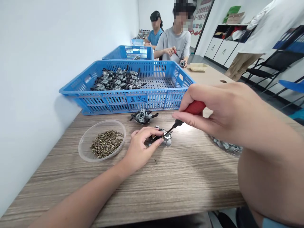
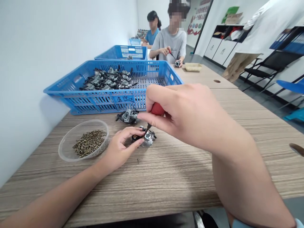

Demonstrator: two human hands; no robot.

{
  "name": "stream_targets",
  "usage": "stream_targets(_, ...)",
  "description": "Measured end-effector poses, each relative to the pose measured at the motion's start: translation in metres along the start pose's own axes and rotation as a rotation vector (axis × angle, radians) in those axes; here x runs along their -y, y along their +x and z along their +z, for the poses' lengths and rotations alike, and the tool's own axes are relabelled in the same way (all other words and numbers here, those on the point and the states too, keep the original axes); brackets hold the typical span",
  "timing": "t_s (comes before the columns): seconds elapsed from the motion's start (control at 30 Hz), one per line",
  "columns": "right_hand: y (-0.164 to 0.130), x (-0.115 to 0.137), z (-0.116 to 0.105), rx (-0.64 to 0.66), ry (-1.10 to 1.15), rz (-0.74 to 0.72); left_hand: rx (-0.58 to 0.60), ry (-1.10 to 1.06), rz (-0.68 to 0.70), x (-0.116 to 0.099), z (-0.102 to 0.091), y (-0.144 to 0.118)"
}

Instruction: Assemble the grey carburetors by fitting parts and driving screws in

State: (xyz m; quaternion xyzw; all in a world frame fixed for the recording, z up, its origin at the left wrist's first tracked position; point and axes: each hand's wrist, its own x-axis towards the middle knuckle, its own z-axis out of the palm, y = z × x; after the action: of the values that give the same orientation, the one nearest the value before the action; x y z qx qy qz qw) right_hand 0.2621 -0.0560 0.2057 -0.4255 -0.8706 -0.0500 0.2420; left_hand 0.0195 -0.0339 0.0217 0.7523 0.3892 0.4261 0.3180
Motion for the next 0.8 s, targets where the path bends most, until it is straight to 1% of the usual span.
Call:
stream_targets(0.07, -0.001, 0.0, 0.001, -0.009, -0.016, 0.03, -0.006, 0.006, 0.004, 0.0, 0.0, 0.0)
stream_targets(0.2, -0.004, -0.005, -0.006, 0.135, 0.206, -0.053, -0.01, 0.035, 0.025, 0.001, -0.001, 0.0)
stream_targets(0.27, -0.004, -0.007, -0.008, 0.155, 0.26, -0.066, -0.001, 0.03, 0.03, 0.001, -0.001, 0.0)
stream_targets(0.33, -0.001, -0.005, -0.004, 0.113, 0.219, -0.049, 0.002, 0.026, 0.032, 0.002, -0.001, 0.001)
stream_targets(0.47, 0.006, 0.001, 0.011, -0.028, 0.027, -0.002, 0.003, 0.044, 0.029, 0.001, -0.001, 0.0)
stream_targets(0.53, 0.006, 0.002, 0.013, -0.058, -0.034, 0.035, 0.018, 0.07, 0.034, -0.002, -0.001, 0.0)
stream_targets(0.57, 0.004, 0.002, 0.013, -0.047, -0.03, 0.048, 0.028, 0.084, 0.036, -0.004, 0.0, -0.001)
stream_targets(0.63, -0.001, 0.001, 0.007, 0.022, 0.051, 0.049, 0.045, 0.102, 0.035, -0.008, 0.0, -0.002)
stream_targets(0.73, -0.01, 0.002, -0.005, 0.14, 0.222, -0.005, 0.05, 0.103, 0.02, -0.01, 0.0, -0.003)
stream_targets(0.8, -0.011, 0.003, -0.009, 0.156, 0.272, -0.028, 0.026, 0.084, 0.006, -0.009, 0.0, -0.003)
